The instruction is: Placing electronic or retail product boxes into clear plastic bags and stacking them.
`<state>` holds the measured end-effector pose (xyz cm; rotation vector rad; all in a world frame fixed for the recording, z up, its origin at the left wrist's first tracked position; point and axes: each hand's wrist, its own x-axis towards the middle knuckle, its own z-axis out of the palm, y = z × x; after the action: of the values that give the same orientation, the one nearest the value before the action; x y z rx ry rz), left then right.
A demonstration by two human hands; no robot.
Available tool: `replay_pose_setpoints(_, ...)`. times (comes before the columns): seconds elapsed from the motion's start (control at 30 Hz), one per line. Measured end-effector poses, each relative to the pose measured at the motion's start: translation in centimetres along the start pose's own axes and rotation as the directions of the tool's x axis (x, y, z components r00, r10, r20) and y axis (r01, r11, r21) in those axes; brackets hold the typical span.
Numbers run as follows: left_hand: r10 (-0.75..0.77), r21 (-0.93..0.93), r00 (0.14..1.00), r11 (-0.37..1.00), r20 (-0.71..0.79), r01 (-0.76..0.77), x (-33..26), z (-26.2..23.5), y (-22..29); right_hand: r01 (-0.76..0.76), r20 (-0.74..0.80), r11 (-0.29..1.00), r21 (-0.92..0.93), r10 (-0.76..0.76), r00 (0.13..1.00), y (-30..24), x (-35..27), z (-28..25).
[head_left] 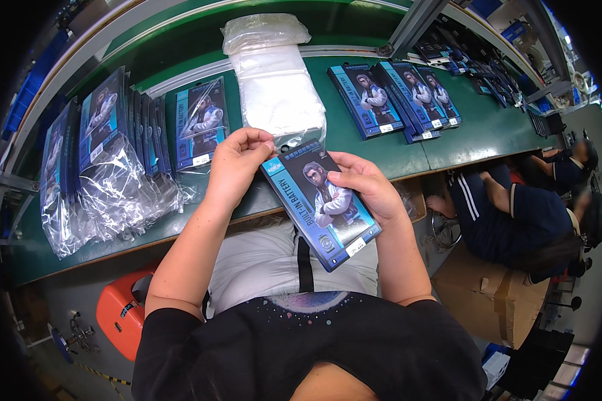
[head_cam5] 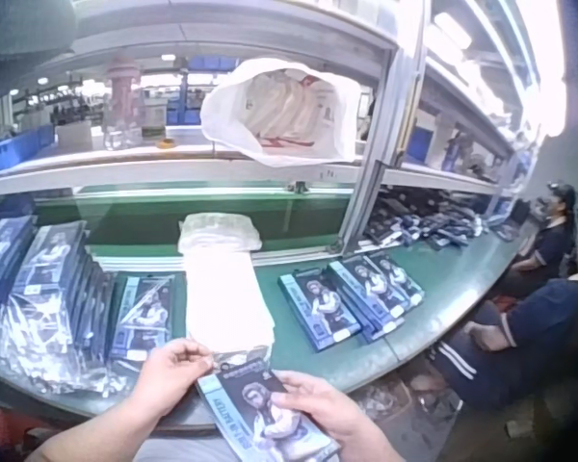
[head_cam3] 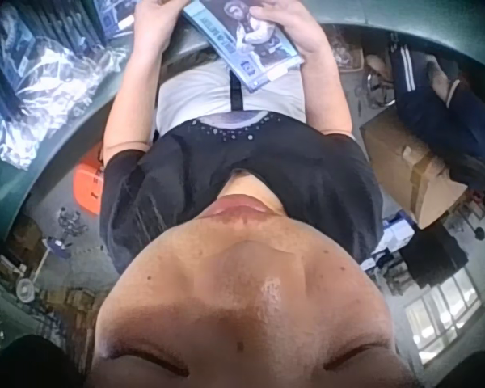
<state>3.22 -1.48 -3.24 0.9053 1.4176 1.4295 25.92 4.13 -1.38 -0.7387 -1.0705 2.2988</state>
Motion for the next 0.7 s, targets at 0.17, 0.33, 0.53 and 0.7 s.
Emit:
replay_pose_setpoints(0.17, -0.063, 0.235, 0.992, 0.971, 0.106, 0.037, -0.1, -0.6, 1.6, 0.152, -0.105, 0.982, -0.11, -0.163, 0.981, 0.5, 0.2, -0.2)
replay_pose_setpoints(0.33, 0.404, 0.639, 0.902, 0.655, 0.154, -0.403, -1.1, 0.3, 1.6, 0.264, -0.187, 0.927, -0.267, -0.318, 0.929, 1.9, 0.2, 1.7)
replay_pose_setpoints(0.53, 0.398, 0.546, 0.906, 0.731, 0.145, -0.409, -1.3, 0.7, 2.1, 0.356, -0.129, 0.91, -0.213, -0.388, 0.913, 1.7, -0.9, 2.0)
replay_pose_setpoints(0.7, 0.424, 0.52, 0.889, 0.728, 0.171, -0.447, -1.3, 1.0, 3.1, 0.483, -0.138, 0.811, -0.33, -0.547, 0.826, 3.4, -0.5, 1.7)
